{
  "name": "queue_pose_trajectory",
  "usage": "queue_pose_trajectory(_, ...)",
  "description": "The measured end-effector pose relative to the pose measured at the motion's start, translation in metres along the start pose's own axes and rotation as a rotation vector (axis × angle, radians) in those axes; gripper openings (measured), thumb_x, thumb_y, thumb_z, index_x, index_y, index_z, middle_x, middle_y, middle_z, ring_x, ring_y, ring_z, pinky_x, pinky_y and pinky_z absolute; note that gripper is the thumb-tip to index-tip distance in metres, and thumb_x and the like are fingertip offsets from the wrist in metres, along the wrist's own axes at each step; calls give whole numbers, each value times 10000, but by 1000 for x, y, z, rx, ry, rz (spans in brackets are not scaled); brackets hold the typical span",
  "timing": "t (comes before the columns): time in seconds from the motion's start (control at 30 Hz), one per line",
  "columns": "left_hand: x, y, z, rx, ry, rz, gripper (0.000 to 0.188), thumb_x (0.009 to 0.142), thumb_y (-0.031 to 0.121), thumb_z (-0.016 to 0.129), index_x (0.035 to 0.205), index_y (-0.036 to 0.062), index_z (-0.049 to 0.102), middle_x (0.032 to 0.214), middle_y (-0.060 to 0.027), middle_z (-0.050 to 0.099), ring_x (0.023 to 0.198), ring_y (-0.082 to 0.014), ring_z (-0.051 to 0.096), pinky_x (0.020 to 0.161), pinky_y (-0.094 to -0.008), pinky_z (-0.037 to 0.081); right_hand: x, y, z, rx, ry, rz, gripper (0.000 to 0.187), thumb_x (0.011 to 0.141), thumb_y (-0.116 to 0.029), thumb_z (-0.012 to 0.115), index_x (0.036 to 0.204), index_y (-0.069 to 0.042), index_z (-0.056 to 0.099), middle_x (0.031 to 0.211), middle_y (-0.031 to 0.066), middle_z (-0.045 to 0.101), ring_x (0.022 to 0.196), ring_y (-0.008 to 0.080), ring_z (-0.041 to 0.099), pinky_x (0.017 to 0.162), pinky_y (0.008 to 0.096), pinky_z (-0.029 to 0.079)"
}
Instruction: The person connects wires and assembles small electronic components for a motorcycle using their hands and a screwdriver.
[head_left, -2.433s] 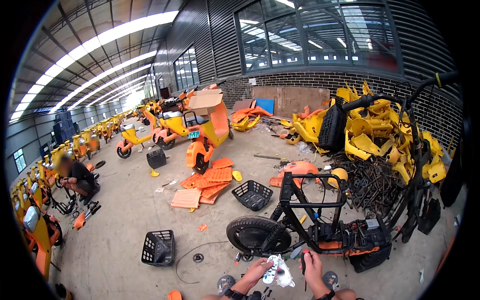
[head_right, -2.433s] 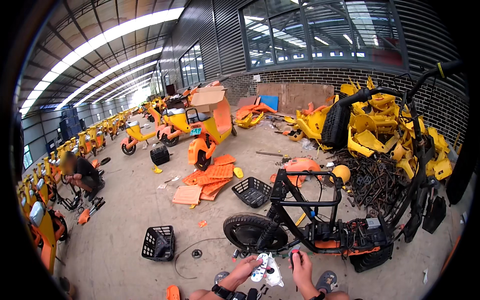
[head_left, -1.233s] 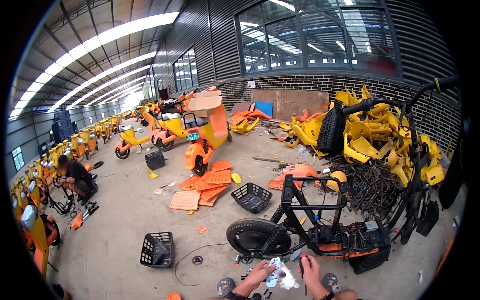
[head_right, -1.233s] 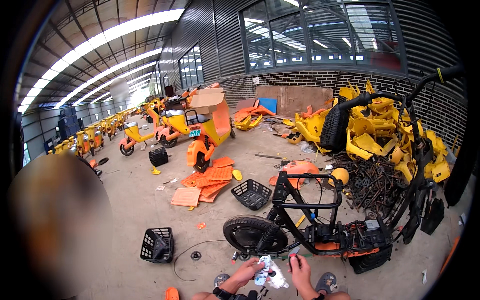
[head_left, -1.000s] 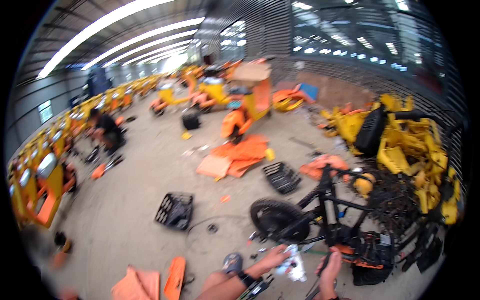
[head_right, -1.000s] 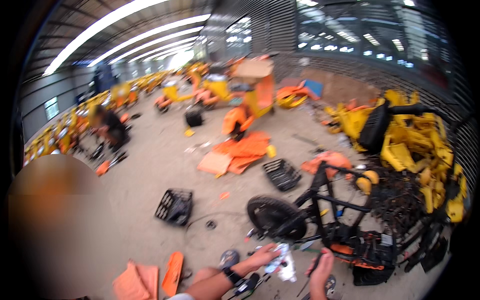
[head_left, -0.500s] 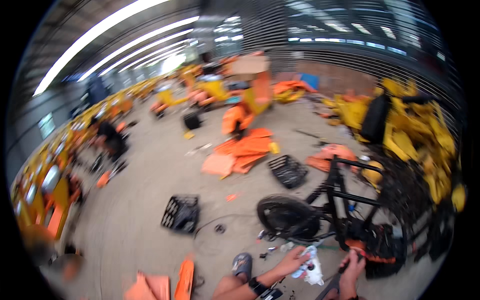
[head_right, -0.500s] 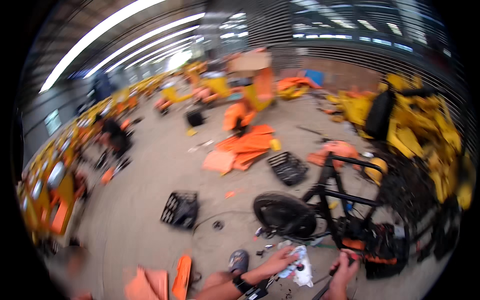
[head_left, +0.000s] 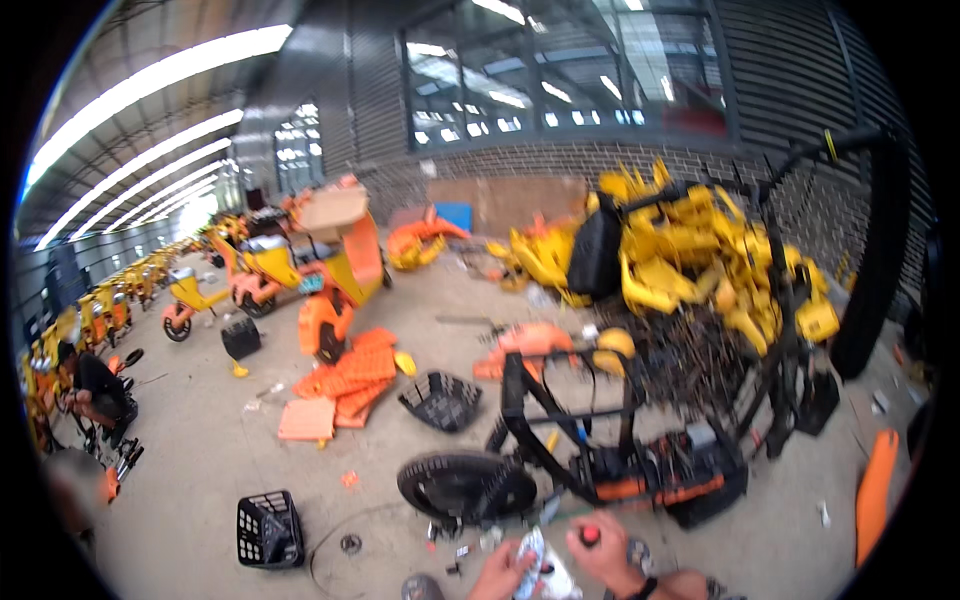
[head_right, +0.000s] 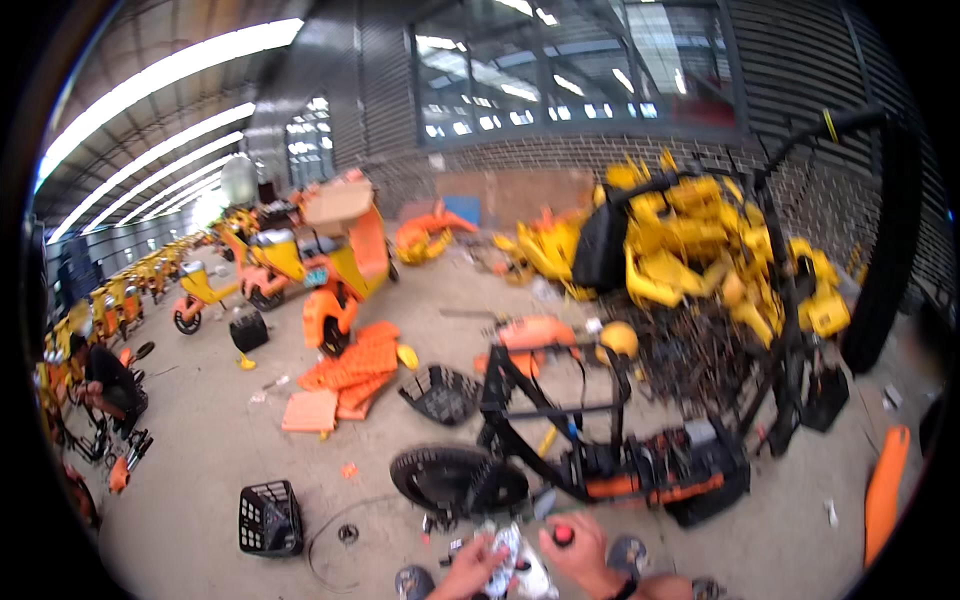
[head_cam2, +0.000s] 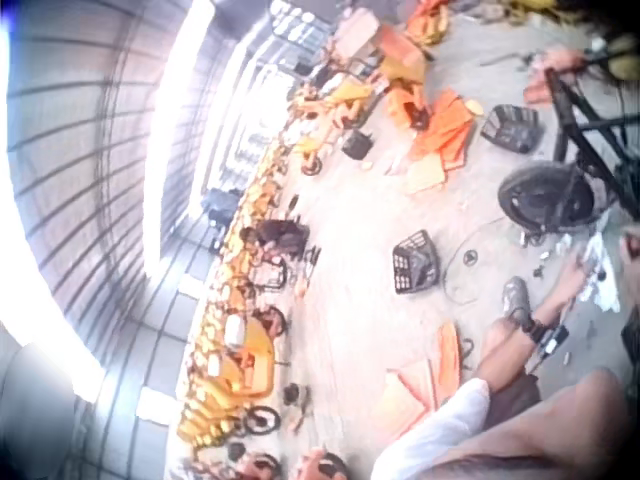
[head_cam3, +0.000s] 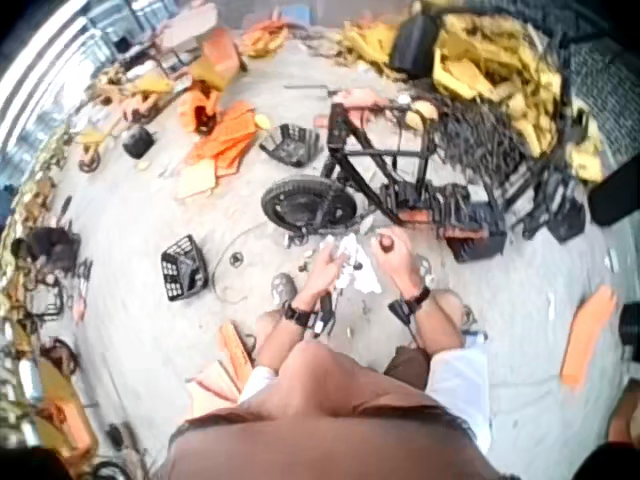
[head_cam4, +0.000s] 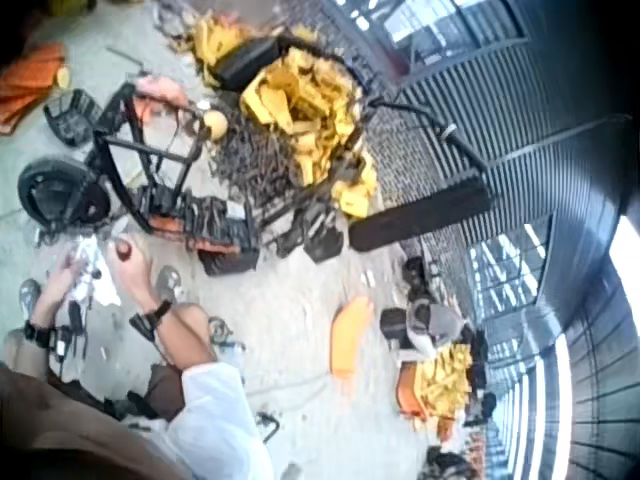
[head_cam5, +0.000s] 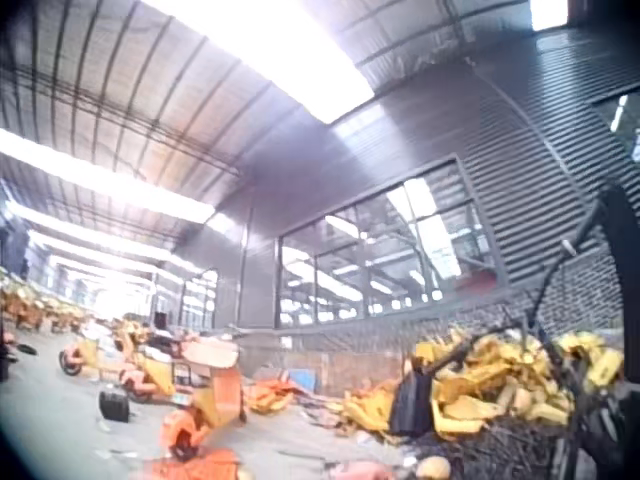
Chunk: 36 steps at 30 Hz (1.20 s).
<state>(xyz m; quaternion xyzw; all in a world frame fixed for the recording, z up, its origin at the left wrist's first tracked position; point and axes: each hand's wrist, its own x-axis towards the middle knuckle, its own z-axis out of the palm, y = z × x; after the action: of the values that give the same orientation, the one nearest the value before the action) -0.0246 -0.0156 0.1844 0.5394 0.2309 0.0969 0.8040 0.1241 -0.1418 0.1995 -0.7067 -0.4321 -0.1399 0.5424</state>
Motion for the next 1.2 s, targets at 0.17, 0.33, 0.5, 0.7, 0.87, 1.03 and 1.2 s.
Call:
queue_pose_trajectory(0.17, 6, 14, 1, -49, 75, 81, 297, 946, 138, 532, 1212, 25, 461, 898, -116, 669, 716, -170, 653, 550, -283, 541, 10, 22, -9, -101, -161, 322, 220, 768, -293, 689, 759, -73, 682, 621, 142, 613, 587, 332, 609, 556, 395, 474)
queue_pose_trajectory(0.33, 4, 12, -5, -117, 28, 84, 369, 954, 147, 514, 1293, 38, 417, 880, -130, 667, 626, -164, 641, 533, -277, 526, 19, 35, -34, 127, 225, 369, 242, 879, -205, 609, 777, 14, 619, 684, 34, 623, 612, 121, 567, 576, 293, 452)
queue_pose_trajectory(0.5, 5, 7, 3, -41, 22, 56, 395, 928, 135, 567, 1286, 34, 434, 883, -100, 659, 645, -138, 634, 546, -258, 519, 12, 25, -52, 708, 410, 533, 395, 918, -359, 473, 809, 2, 593, 595, 30, 512, 436, 74, 424, 404, 208, 335)
queue_pose_trajectory(0.7, -9, 24, -14, 0, 119, 52, 313, 948, 122, 513, 1235, 43, 419, 910, -148, 666, 682, -209, 665, 609, -301, 534, 5, -4, -18, 755, 207, 561, 313, 905, -317, 523, 876, -13, 592, 629, 38, 539, 467, 75, 491, 396, 198, 331)
queue_pose_trajectory(0.87, 4, 26, -1, -56, 113, 76, 232, 938, 108, 490, 1155, 50, 433, 893, -161, 672, 674, -224, 673, 590, -311, 552, 6, 3, -27, 831, 228, 582, 294, 921, -302, 510, 944, -15, 567, 674, 55, 549, 479, 87, 508, 408, 188, 345)
queue_pose_trajectory(1.03, -4, 21, -7, -20, 301, 136, 203, 930, 117, 514, 1111, 34, 478, 864, -166, 664, 623, -216, 658, 540, -294, 539, 5, 16, -14, 1066, 169, 876, 343, 913, -360, 518, 913, -21, 567, 664, 88, 570, 436, 111, 446, 425, 242, 366)
queue_pose_trajectory(1.2, -1, 26, -6, -67, 224, 67, 203, 938, 125, 489, 1114, 29, 462, 882, -191, 660, 627, -254, 664, 574, -343, 569, 0, 25, -18, 1073, 27, 1106, 292, 909, -312, 500, 1027, -46, 521, 852, 132, 628, 490, 121, 473, 501, 277, 419)
